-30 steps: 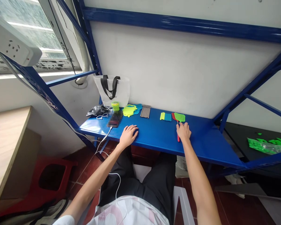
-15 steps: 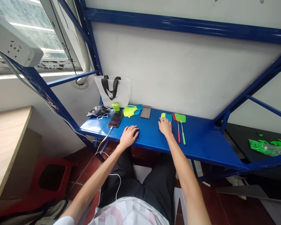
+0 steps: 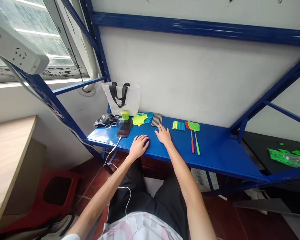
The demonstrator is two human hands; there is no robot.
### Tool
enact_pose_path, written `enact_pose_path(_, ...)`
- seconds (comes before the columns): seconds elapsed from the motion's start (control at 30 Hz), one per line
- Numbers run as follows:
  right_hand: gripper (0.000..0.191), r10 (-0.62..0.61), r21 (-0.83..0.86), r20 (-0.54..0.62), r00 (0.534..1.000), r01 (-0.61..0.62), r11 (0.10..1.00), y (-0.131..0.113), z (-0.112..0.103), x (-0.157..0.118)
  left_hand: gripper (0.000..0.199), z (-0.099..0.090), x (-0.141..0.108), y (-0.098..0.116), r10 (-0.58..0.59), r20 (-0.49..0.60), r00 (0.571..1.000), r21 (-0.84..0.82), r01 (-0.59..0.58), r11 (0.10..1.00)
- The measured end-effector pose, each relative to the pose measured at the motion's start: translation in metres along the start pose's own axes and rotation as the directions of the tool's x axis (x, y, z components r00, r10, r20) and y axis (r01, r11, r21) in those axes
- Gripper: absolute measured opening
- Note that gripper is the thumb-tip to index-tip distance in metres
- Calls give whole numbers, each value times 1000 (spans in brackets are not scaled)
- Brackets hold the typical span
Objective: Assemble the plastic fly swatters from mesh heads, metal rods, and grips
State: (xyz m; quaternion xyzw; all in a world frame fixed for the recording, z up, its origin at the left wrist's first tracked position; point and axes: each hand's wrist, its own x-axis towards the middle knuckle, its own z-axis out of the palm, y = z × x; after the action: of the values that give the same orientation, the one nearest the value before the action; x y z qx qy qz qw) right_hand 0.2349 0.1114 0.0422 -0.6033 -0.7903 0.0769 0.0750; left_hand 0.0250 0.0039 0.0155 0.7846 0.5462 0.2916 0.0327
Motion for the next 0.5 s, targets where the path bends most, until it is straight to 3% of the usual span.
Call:
enact_pose_path(0.1, 77, -12, 12, -15, 1000, 12, 1000, 2, 2, -25, 40, 1, 0, 0, 1, -3, 1000, -3, -1, 1000)
enact_pose_path(0.37, 83, -107, -32, -60, 992, 105, 994, -15, 23, -133, 39, 3, 0, 0, 3, -8, 1000, 10, -3, 1000)
enact_pose_path(0.5, 82, -136, 0, -48, 990, 136, 991, -21, 22, -133, 38, 3, 0, -1, -6, -18, 1000, 6, 6, 1000)
